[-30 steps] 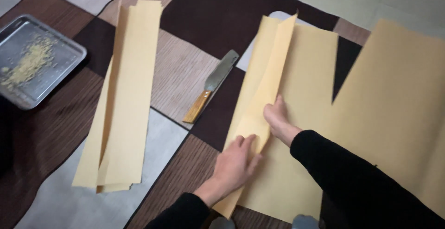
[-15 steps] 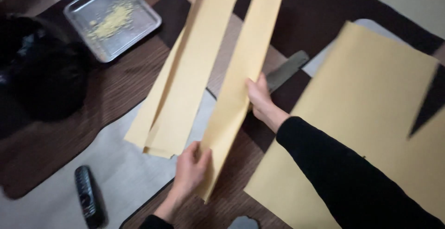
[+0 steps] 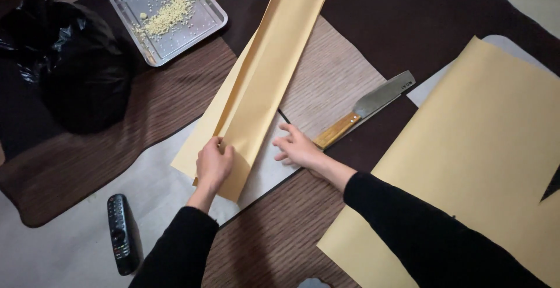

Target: Folding long sheets of yellow paper and cutting them into strips using a large knife.

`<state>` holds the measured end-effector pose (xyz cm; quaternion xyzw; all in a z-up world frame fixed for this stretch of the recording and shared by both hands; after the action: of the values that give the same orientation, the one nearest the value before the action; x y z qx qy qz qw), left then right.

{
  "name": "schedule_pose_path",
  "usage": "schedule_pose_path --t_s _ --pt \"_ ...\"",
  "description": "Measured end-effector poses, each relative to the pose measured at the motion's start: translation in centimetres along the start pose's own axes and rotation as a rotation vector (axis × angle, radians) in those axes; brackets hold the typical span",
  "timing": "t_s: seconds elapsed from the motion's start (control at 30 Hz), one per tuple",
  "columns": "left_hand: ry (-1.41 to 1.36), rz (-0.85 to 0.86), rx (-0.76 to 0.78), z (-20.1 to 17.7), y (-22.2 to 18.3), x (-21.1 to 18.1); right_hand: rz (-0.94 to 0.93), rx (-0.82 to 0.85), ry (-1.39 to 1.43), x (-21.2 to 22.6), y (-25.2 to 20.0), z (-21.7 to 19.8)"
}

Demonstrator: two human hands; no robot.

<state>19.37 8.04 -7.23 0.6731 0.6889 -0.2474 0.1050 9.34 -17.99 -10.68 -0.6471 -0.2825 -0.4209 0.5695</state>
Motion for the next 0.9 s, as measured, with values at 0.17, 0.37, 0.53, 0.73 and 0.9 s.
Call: schedule_pose_path --t_s 0.17,0.37,0.53,0.73,0.9 --pt "0.089 -0.03 -0.002 1.3 3.1 1.6 -0.021 -0.044 -0.038 0.4 -2.8 -3.2" --pt "0.215 0.237 -0.248 0.3 -0.5 -5.2 -0.075 -0.159 -0.107 0.3 -8.0 -7.9" --pt "0.145 0.581 -0.346 3.3 -5.8 -14.3 -0.114 -0.362 -0.11 -2.5 -13.8 -14.4" --pt "0.192 1.03 -0.212 11.9 -13.6 -20.6 -0.074 -0.549 -0.634 -5.2 -23.5 -21.1" --pt "0.384 0.878 0.241 19.2 -18.1 -21.2 0.021 -0.345 -1.212 -8.7 -29.8 -23.3"
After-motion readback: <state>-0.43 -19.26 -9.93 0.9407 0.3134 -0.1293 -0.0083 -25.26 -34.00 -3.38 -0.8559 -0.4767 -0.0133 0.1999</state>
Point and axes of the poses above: each hand's wrist, its own y-axis towards the middle knuckle, its own z-axis out of the palm, x = y × z, the point moved 3 cm from there along y, towards the middle knuckle, and after that the axes turned 7 degrees about -x, right-handed, at the moved point
